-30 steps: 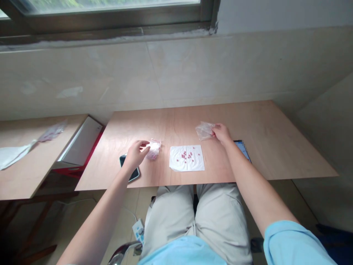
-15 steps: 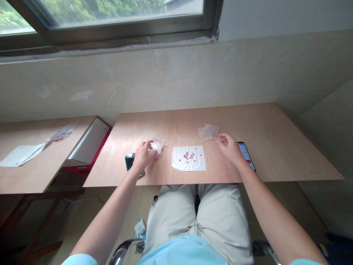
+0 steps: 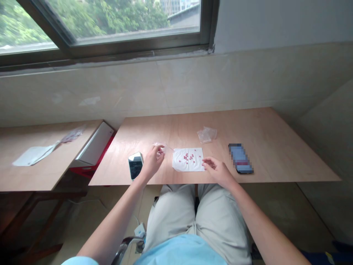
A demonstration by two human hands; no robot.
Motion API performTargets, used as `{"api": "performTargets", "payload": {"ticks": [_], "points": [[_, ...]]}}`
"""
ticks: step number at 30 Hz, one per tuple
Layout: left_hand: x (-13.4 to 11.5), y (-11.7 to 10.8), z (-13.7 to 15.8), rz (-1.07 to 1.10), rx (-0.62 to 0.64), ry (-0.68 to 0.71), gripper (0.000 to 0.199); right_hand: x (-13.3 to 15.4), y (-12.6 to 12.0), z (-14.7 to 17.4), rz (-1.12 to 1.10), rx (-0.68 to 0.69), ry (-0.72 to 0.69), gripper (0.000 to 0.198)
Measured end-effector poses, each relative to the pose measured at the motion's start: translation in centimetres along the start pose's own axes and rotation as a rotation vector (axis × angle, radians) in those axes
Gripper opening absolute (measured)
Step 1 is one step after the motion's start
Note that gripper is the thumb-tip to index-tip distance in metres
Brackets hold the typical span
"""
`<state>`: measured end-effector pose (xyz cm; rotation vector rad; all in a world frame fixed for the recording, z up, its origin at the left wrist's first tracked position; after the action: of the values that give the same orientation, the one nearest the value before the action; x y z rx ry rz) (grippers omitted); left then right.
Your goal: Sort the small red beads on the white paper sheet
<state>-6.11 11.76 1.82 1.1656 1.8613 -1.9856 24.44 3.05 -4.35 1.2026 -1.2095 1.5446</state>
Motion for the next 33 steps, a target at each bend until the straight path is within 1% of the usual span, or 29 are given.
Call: {"api": "performTargets", "payload": {"ticks": [3,5,8,14,17,19,23,26,30,33], "points": [[-4.1,3.2,2.2,0.125,0.121,0.105,0.034,0.7,2.3,0.6,0.022,0.064,-0.003,0.038],[-6.3,5.3,3.7,0.204,0.217,0.153,0.036,0.9,3.4,1.0,0.02,0.123,0.003,0.037],[-7.9,7.0,5.2,0.28,0.242,0.146,0.036,0.5,4.1,1.5,-0.055,0.185,0.024,0.033],[-8.2,7.7,5.4,0.357,0.258,0.118,0.032,-0.3,4.4,1.8,-0.243,0.195,0.043,0.034],[-8.6,7.8,5.5,0.375,0.274,0.132,0.03,-0.1,4.6,1.8,-0.264,0.221,0.053,0.036],[-8.6,7.8,5.6,0.387,0.263,0.131,0.028,-0.1,4.6,1.7,-0.262,0.223,0.07,0.036],[-7.6,7.7,5.6,0.431,0.209,0.066,0.023,-0.3,4.2,1.7,-0.332,0.208,0.09,0.033],[-6.8,7.7,5.4,0.469,0.158,0.029,0.022,-0.2,4.2,1.9,-0.454,0.234,0.105,0.031],[-6.8,7.3,5.3,0.455,0.054,0.049,0.022,0.2,4.7,2.2,-0.649,0.235,0.134,0.027],[-7.2,6.9,5.5,0.448,0.018,0.041,0.019,0.4,4.9,2.2,-0.706,0.203,0.141,0.026]]}}
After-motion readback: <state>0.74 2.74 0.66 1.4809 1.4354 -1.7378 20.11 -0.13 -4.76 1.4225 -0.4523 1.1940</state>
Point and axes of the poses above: each hand's wrist, its own z-axis away from the middle knuckle, its own y-axis out of the palm, x = y × z, the point moved 5 cm from there along -z, towards the middle knuckle, and after that the axes turned 11 degrees about x, right-handed, at the moved point
